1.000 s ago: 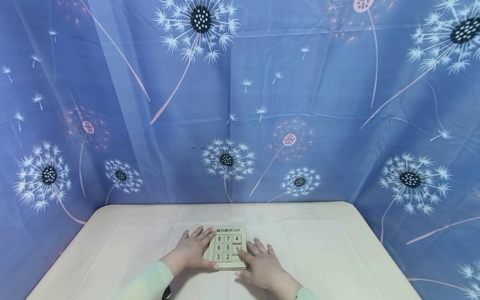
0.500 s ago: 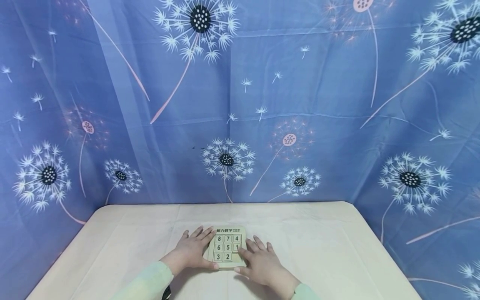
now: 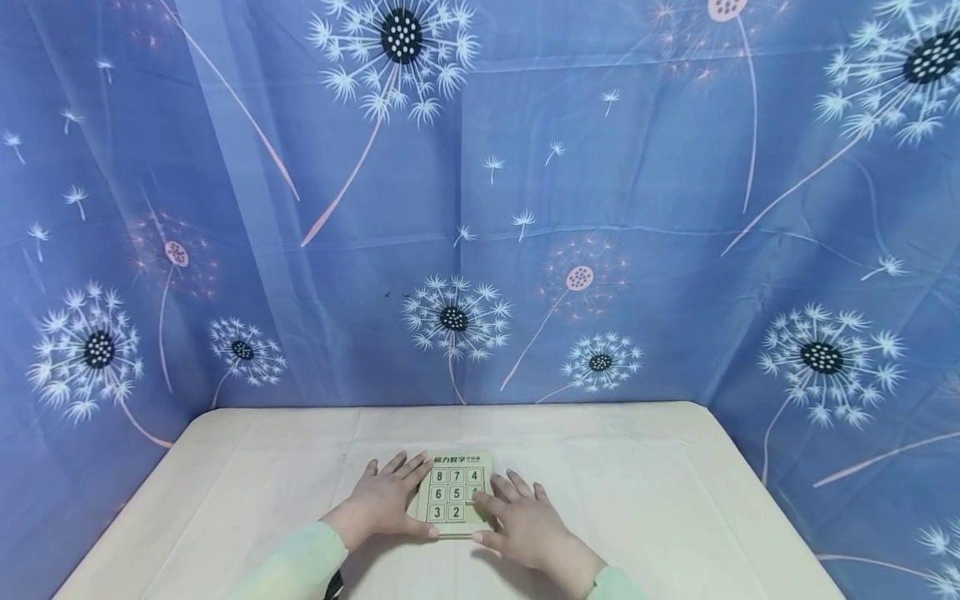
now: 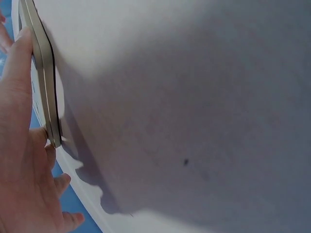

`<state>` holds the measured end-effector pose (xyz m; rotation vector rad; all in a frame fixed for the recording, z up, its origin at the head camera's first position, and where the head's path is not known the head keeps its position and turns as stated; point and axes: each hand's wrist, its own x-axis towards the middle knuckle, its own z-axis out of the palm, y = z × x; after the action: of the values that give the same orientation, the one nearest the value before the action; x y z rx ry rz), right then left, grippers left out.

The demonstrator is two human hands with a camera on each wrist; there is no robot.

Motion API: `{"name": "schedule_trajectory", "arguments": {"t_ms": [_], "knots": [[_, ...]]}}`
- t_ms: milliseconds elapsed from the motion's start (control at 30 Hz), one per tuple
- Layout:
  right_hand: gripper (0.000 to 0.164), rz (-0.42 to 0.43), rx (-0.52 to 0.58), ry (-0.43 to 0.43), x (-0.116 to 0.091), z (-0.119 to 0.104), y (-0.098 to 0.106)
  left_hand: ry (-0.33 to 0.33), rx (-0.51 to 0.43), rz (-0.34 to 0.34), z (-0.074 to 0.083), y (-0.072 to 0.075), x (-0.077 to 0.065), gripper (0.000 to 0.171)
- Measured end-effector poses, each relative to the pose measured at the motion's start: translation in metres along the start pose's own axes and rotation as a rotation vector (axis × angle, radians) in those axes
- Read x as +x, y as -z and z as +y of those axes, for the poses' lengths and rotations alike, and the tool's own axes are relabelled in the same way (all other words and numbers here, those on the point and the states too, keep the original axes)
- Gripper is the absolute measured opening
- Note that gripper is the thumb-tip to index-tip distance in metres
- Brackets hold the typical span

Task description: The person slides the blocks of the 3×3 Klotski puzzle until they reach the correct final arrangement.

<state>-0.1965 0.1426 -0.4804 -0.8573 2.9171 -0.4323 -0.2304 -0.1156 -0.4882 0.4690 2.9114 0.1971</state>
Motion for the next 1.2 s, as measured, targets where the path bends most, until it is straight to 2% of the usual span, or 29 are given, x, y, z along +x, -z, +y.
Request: {"name": "schedule_trajectory", "arguments": {"t_ms": [200, 633, 867, 1200], "knots": [[0.064, -0.009, -0.026, 0.041, -0.006, -0.007, 0.0, 0.0, 0.002, 0.0, 0.0, 0.0, 0.0, 0.111], [0.063, -0.023, -0.06, 0.074, -0.007, -0.016, -0.001, -0.007, 0.021, 0.01, 0.0, 0.001, -0.001, 0.111], [0.06, -0.042, -0.057, 0.07, -0.007, -0.017, -0.004, -0.006, 0.024, 0.015, 0.0, 0.001, -0.002, 0.111], [0.057, -0.017, -0.045, 0.065, -0.011, -0.011, -0.005, 0.004, 0.027, 0.008, 0.001, 0.002, -0.002, 0.111]]}}
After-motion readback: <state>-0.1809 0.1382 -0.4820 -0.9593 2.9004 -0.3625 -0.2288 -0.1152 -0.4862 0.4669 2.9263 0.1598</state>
